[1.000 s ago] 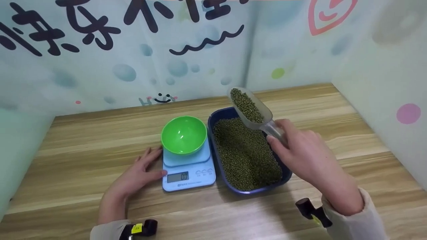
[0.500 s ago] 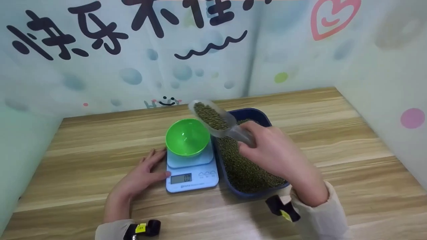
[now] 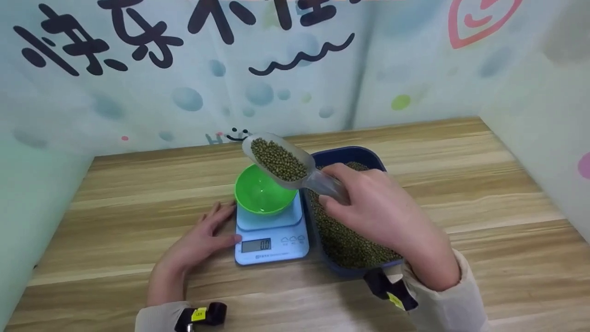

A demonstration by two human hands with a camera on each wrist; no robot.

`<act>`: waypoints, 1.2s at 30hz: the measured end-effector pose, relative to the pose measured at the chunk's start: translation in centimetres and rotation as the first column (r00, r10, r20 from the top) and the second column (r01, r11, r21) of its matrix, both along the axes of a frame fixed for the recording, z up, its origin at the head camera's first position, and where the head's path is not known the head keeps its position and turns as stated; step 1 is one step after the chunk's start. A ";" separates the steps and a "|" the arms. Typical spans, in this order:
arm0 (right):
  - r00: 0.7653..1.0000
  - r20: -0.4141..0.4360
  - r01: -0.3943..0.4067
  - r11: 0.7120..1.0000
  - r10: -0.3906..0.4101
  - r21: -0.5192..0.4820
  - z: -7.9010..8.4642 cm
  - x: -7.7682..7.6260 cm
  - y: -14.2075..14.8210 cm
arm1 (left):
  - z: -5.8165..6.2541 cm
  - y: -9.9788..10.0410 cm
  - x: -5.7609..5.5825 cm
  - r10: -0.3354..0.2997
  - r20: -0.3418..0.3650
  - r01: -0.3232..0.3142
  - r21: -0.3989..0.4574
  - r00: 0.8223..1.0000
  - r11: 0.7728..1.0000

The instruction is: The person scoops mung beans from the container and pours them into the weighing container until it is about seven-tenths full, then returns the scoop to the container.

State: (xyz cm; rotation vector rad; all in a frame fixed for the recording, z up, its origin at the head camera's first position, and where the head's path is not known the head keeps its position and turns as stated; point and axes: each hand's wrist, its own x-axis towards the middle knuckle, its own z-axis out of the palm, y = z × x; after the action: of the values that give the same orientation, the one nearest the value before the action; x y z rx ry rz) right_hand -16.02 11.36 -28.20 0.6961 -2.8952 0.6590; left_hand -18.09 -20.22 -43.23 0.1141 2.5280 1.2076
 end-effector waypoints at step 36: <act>0.991 0.010 -0.132 0.984 0.132 0.120 -1.8 -0.2 0.5 | -0.1 0.1 0.2 0.008 -0.016 -0.008 -0.019 1.000 1.000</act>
State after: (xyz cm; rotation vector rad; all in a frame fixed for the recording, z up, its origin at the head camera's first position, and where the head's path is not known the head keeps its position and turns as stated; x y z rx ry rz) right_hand -16.24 11.91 -29.97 0.9097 -2.9302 0.5002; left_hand -17.94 -20.10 -43.29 0.1101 2.5552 1.1903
